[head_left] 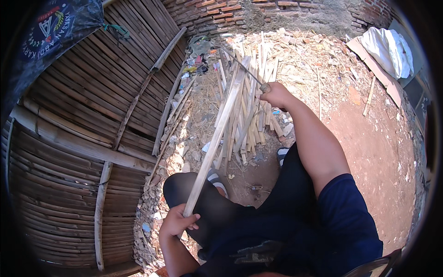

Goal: The person uses a large blade to shave and smooth the surface of a wooden strip, pulling the blade along the wood while holding it in place by hand and with their feet.

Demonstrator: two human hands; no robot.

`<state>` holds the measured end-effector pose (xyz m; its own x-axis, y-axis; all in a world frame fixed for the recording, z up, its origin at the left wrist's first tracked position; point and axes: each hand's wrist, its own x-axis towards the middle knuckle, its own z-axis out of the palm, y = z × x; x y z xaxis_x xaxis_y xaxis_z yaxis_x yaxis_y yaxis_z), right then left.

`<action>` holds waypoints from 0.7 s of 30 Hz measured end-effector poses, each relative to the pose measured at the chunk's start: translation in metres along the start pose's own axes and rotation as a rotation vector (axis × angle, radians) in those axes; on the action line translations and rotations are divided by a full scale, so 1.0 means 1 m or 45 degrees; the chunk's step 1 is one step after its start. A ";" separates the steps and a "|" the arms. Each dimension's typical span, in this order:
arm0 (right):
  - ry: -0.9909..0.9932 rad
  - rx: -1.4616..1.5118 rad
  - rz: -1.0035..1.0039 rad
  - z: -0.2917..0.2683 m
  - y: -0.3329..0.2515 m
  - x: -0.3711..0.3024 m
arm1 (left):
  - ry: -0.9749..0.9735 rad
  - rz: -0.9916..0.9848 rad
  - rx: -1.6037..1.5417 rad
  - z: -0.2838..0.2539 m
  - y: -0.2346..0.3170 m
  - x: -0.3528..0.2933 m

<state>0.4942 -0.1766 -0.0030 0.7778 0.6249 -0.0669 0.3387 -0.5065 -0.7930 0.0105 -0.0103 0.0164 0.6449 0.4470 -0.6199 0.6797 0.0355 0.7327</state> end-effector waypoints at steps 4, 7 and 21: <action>-0.195 -0.410 -0.355 0.000 -0.030 -0.035 | -0.025 0.096 -0.132 -0.005 -0.012 0.006; -0.504 -0.652 -0.635 0.025 -0.072 -0.080 | -0.051 0.111 -0.182 -0.003 -0.015 0.006; -0.045 -0.112 -0.095 -0.007 -0.009 -0.009 | -0.048 0.112 -0.087 -0.013 -0.016 0.004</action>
<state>0.4878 -0.1819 0.0088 0.7300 0.6826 -0.0323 0.4414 -0.5072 -0.7402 -0.0022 0.0026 0.0055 0.7145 0.4171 -0.5617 0.5954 0.0591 0.8012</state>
